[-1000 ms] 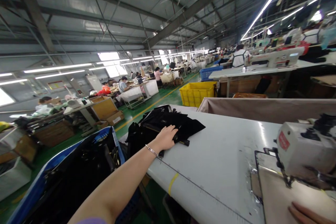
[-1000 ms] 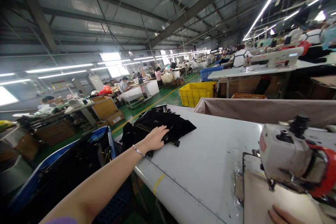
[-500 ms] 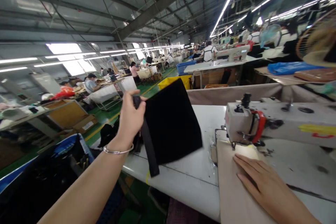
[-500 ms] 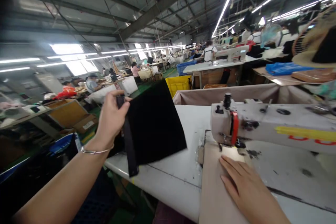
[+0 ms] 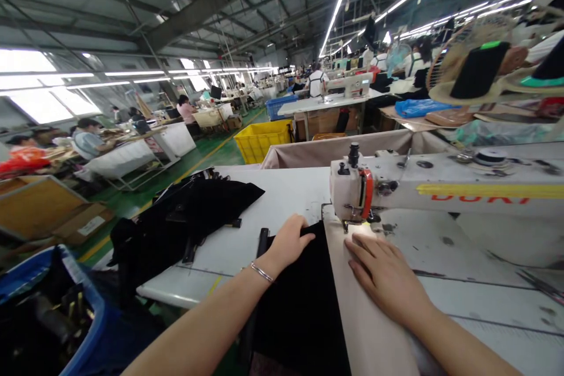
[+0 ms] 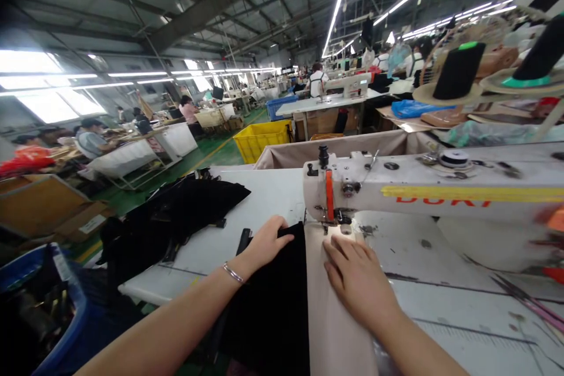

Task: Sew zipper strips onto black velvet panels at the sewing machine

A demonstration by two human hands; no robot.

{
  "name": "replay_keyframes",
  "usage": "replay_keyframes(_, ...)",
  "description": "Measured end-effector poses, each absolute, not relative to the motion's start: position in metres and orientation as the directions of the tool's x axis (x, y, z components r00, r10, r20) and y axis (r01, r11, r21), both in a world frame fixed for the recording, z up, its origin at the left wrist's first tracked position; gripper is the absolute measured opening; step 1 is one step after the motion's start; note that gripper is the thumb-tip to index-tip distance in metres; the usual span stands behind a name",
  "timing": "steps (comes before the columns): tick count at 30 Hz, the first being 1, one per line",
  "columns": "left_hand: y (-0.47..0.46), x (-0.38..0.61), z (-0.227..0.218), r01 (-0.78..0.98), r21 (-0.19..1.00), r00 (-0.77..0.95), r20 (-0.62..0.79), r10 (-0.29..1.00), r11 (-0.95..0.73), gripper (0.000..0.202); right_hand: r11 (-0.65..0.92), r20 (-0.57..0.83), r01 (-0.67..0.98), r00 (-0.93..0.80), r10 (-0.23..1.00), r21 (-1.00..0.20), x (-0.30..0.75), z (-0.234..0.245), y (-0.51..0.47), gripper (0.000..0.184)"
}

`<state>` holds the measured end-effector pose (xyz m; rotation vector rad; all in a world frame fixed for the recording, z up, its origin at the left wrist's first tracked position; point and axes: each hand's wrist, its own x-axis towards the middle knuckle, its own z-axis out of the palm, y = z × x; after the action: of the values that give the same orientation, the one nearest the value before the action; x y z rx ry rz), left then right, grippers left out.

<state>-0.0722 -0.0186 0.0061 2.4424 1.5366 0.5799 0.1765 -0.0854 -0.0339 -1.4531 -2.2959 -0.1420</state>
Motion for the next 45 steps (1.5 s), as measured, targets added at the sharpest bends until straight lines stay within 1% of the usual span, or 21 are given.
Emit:
replay_keyframes(2, -0.018, -0.067, 0.013, 0.744, 0.472, 0.438, 0.189, 0.879, -0.472, 0.015, 0.456, 0.394, 0.879, -0.372, 0.840, -0.142, 0.177, -0.032, -0.086, 0.041)
replay_keyframes(4, -0.018, -0.060, 0.016, 0.633, 0.586, 0.529, 0.151, 0.835, -0.506, 0.017, 0.460, 0.399, 0.875, -0.371, 0.838, -0.151, 0.177, -0.031, -0.085, 0.040)
replay_keyframes(6, -0.019, -0.049, 0.014, 0.588, 0.627, 0.574, 0.121, 0.810, -0.511, 0.019, 0.456, 0.402, 0.874, -0.362, 0.841, -0.167, 0.177, -0.031, -0.085, 0.039)
replay_keyframes(10, -0.015, -0.025, 0.003, 0.693, 0.572, 0.467, 0.107, 0.878, -0.438, 0.019, 0.450, 0.386, 0.874, -0.357, 0.851, -0.185, 0.178, -0.030, -0.085, 0.041)
replay_keyframes(11, -0.013, -0.020, 0.001, 0.705, 0.561, 0.454, 0.112, 0.884, -0.434, 0.016, 0.452, 0.382, 0.873, -0.361, 0.851, -0.183, 0.178, -0.029, -0.085, 0.041)
replay_keyframes(13, -0.008, -0.013, -0.002, 0.704, 0.548, 0.466, 0.123, 0.876, -0.452, 0.005, 0.452, 0.377, 0.874, -0.363, 0.852, -0.180, 0.177, -0.029, -0.085, 0.040)
replay_keyframes(14, -0.006, -0.010, -0.002, 0.704, 0.540, 0.470, 0.132, 0.872, -0.461, 0.005, 0.449, 0.376, 0.876, -0.360, 0.854, -0.180, 0.177, -0.029, -0.085, 0.040)
replay_keyframes(18, 0.000, -0.004, -0.002, 0.725, 0.494, 0.458, 0.176, 0.871, -0.481, 0.006, 0.434, 0.373, 0.881, -0.345, 0.862, -0.188, 0.177, -0.029, -0.084, 0.045)
replay_keyframes(25, 0.005, -0.002, -0.004, 0.742, 0.473, 0.448, 0.175, 0.877, -0.474, 0.007, 0.425, 0.356, 0.887, -0.343, 0.869, -0.181, 0.177, -0.030, -0.083, 0.050)
replay_keyframes(29, 0.003, -0.003, -0.001, 0.761, 0.428, 0.450, 0.192, 0.872, -0.487, 0.006, 0.425, 0.358, 0.888, -0.344, 0.868, -0.175, 0.177, -0.030, -0.083, 0.050)
replay_keyframes(31, -0.003, -0.005, 0.002, 0.758, 0.380, 0.481, 0.224, 0.848, -0.530, 0.007, 0.426, 0.364, 0.886, -0.341, 0.867, -0.182, 0.177, -0.029, -0.083, 0.049)
replay_keyframes(35, -0.023, -0.015, 0.001, 0.628, 0.250, 0.693, 0.252, 0.676, -0.737, 0.019, 0.461, 0.366, 0.861, -0.366, 0.855, -0.214, 0.179, -0.029, -0.084, 0.041)
replay_keyframes(37, -0.029, -0.020, -0.003, 0.583, 0.228, 0.743, 0.239, 0.626, -0.779, 0.027, 0.471, 0.361, 0.853, -0.376, 0.853, -0.224, 0.180, -0.031, -0.084, 0.039)
replay_keyframes(39, -0.031, -0.023, -0.006, 0.585, 0.235, 0.742, 0.231, 0.629, -0.776, 0.031, 0.464, 0.356, 0.856, -0.370, 0.858, -0.227, 0.180, -0.033, -0.084, 0.040)
replay_keyframes(45, -0.026, -0.024, -0.009, 0.601, 0.258, 0.725, 0.222, 0.652, -0.757, 0.033, 0.441, 0.356, 0.870, -0.348, 0.867, -0.223, 0.178, -0.034, -0.084, 0.044)
